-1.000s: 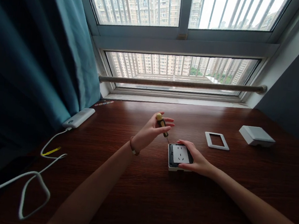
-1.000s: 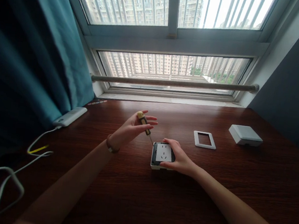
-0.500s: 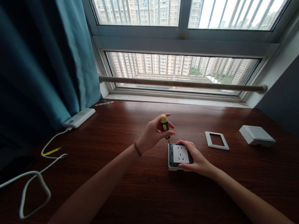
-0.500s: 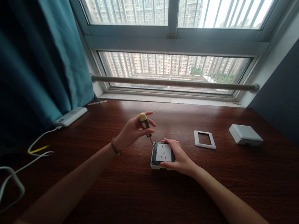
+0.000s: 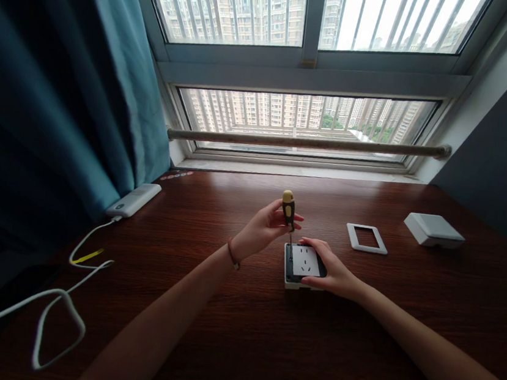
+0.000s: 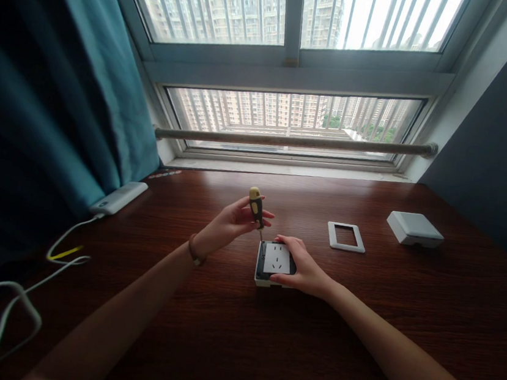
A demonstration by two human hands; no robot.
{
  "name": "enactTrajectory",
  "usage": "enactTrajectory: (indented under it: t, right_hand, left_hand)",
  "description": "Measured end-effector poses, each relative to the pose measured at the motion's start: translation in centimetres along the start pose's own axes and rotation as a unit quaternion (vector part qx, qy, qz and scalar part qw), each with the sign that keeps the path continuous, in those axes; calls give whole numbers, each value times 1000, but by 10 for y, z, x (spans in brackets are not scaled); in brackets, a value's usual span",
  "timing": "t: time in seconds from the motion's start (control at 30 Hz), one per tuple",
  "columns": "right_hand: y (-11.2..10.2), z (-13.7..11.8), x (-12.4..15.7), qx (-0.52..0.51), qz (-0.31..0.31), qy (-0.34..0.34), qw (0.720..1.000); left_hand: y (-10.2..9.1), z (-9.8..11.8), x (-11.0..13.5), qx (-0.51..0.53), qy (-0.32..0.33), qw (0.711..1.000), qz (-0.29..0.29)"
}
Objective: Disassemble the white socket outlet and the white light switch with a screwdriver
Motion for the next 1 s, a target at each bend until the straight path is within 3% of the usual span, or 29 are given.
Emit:
enactTrajectory:
  t: [0.17, 0.23, 0.43, 0.67, 0.77, 0.9, 1.0]
  right_hand:
    - [0, 2, 1, -1, 1, 2, 1000]
    - [0, 2, 1, 0, 2, 2, 1000]
    - [1, 1, 0, 4, 1, -2, 1000]
    - [1, 2, 1, 8, 1, 0, 1000]
    - [1, 3, 0, 8, 0, -1, 1000]
    - [1, 4, 1, 9, 1, 1, 1000]
    - [1, 4, 1, 11, 1, 1, 1000]
  left_hand:
    - [-4, -11, 0, -138, 23, 984, 111]
    - [-3, -13, 0, -170, 20, 977, 127]
    - [4, -1, 4, -45, -13, 997, 64]
    - [7, 16, 8, -37, -23, 999, -14]
    - [5, 11, 9, -125, -12, 992, 29]
    - [3, 9, 9, -325, 72, 934, 127]
    - [6, 7, 9, -303, 69, 942, 127]
Point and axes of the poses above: each hand's wrist, its own x-axis away from the middle knuckle, its own y-axis out of the palm, z = x × y, the point moved 3 cm from there along -x, towards the middle knuckle, and after that the axes turned 4 degrees about x, right-handed, at the moved point
